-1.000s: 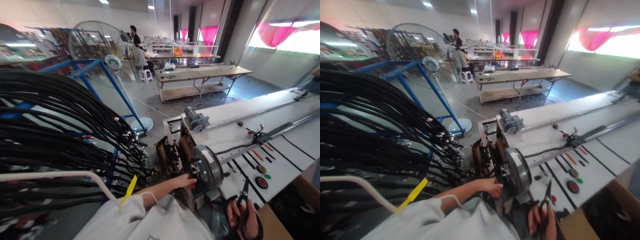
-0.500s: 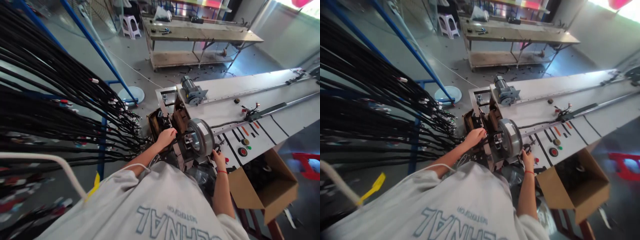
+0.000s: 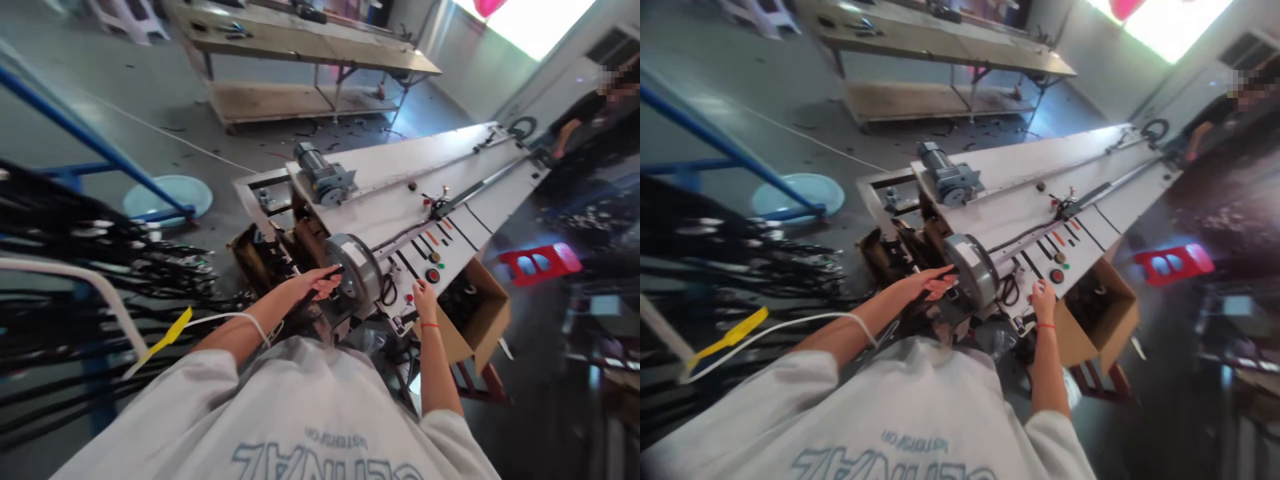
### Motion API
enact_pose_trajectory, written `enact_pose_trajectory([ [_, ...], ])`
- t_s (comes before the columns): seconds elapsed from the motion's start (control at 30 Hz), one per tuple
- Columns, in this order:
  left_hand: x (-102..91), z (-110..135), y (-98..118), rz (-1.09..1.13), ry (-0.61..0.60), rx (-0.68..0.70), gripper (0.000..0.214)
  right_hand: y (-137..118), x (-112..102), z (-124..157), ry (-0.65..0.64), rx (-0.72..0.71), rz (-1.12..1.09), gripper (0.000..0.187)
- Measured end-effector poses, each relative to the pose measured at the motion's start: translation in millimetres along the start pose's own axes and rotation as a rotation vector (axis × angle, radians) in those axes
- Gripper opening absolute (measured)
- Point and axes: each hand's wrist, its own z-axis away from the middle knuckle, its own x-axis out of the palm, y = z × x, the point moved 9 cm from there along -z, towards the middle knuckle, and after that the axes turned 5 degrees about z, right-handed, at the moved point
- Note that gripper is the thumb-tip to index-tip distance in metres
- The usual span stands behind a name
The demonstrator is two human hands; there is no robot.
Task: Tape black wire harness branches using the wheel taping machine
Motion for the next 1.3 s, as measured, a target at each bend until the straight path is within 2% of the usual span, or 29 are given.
enact_pose_trajectory([
  [0.07, -0.3, -5, -1, -0.163, 0.047, 0.008, 0.050, 16, -19, -28, 0.058, 0.083, 0.119, 0.040],
  [0.17, -6.3, -6, 6, -0.581, 0.229, 0.082, 0.055, 37, -37, -69, 0.055, 0.167, 0.182, 0.040],
  [0.27, -8.0, 4, 17, -1.026, 0.476, 0.174, 0.047, 54, -36, -97, -0.035, 0.241, 0.209, 0.048],
  [0.33, -6.0, 13, 23, -1.169, 0.618, 0.277, 0.036, 63, -29, -105, -0.103, 0.285, 0.220, 0.053],
  [0.4, -5.1, 19, 22, -1.186, 0.686, 0.363, 0.039, 68, -22, -108, -0.151, 0.310, 0.231, 0.056],
  [0.5, -7.1, 27, 13, -1.147, 0.706, 0.409, 0.047, 72, -15, -107, -0.189, 0.325, 0.238, 0.059],
  [0.63, -7.2, 35, -1, -1.135, 0.702, 0.340, 0.046, 74, -12, -106, -0.202, 0.340, 0.244, 0.062],
  [0.73, -8.9, 46, -6, -1.141, 0.759, 0.294, 0.042, 74, -13, -107, -0.207, 0.338, 0.236, 0.062],
  [0.87, -25.3, 67, -16, -1.082, 0.816, 0.246, 0.041, 73, -15, -106, -0.208, 0.336, 0.217, 0.063],
  [0.93, -40.5, 78, -28, -1.010, 0.779, 0.154, 0.044, 73, -16, -104, -0.205, 0.340, 0.207, 0.064],
  [1.03, -57.2, 92, -57, -0.926, 0.580, -0.093, 0.052, 72, -17, -101, -0.198, 0.333, 0.185, 0.064],
  [1.07, -60.2, 97, -62, -0.919, 0.541, -0.130, 0.053, 71, -19, -101, -0.193, 0.325, 0.176, 0.064],
  [1.13, -63.5, 106, -56, -0.930, 0.568, -0.073, 0.049, 64, -26, -101, -0.181, 0.302, 0.155, 0.063],
  [1.2, -61.1, 109, -43, -0.942, 0.665, 0.057, 0.047, 50, -35, -101, -0.170, 0.270, 0.134, 0.062],
  [1.23, -56.9, 107, -40, -0.946, 0.689, 0.102, 0.047, 39, -40, -99, -0.155, 0.232, 0.109, 0.059],
  [1.3, -45.8, 97, -36, -0.955, 0.706, 0.148, 0.048, 7, -53, -90, -0.064, 0.062, -0.019, 0.050],
])
